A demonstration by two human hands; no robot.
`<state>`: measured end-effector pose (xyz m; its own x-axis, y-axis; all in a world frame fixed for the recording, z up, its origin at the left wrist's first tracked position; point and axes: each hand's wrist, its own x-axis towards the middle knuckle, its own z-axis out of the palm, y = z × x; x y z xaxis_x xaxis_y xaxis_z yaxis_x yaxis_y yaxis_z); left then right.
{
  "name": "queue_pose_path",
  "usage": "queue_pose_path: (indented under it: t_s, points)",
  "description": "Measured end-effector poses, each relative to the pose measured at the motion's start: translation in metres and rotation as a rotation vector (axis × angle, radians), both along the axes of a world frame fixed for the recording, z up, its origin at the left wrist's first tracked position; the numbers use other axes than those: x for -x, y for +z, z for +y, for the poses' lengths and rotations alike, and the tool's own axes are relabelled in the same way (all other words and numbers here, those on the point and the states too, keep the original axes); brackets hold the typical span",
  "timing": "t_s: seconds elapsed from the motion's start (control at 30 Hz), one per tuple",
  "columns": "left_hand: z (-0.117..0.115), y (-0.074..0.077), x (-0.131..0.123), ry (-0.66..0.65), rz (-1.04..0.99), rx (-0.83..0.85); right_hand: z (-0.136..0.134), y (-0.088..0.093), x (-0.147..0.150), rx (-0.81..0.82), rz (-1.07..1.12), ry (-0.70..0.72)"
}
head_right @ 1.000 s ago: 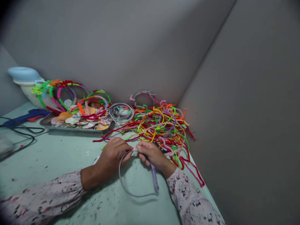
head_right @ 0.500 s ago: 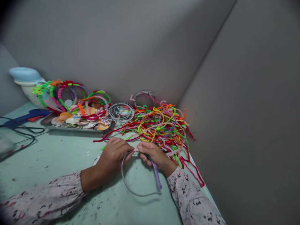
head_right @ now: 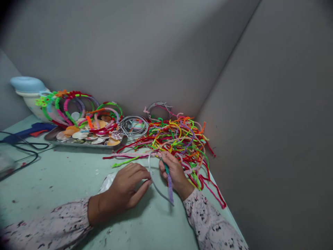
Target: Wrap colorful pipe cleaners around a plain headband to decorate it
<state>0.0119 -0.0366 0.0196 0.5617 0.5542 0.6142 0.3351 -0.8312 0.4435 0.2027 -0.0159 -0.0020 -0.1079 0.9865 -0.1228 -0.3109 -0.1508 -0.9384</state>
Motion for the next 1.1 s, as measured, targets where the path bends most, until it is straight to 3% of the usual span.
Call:
queue_pose_path:
  t_s: [0.17, 0.4, 0.6, 1.1]
  points:
    - [0.011, -0.007, -0.003, 0.093, -0.066, 0.406, -0.006, 0.003, 0.010, -0.039, -0.111, 0.026]
    - [0.022, -0.004, -0.003, 0.050, -0.245, 0.596, -0.011, 0.002, 0.019, -0.123, -0.209, 0.101]
    - [0.023, -0.007, -0.004, 0.122, -0.331, 0.633, -0.014, 0.005, 0.021, -0.133, -0.256, 0.147]
    - [0.019, -0.003, -0.002, 0.213, -0.294, 0.539, -0.013, 0.002, 0.020, -0.163, -0.255, 0.195]
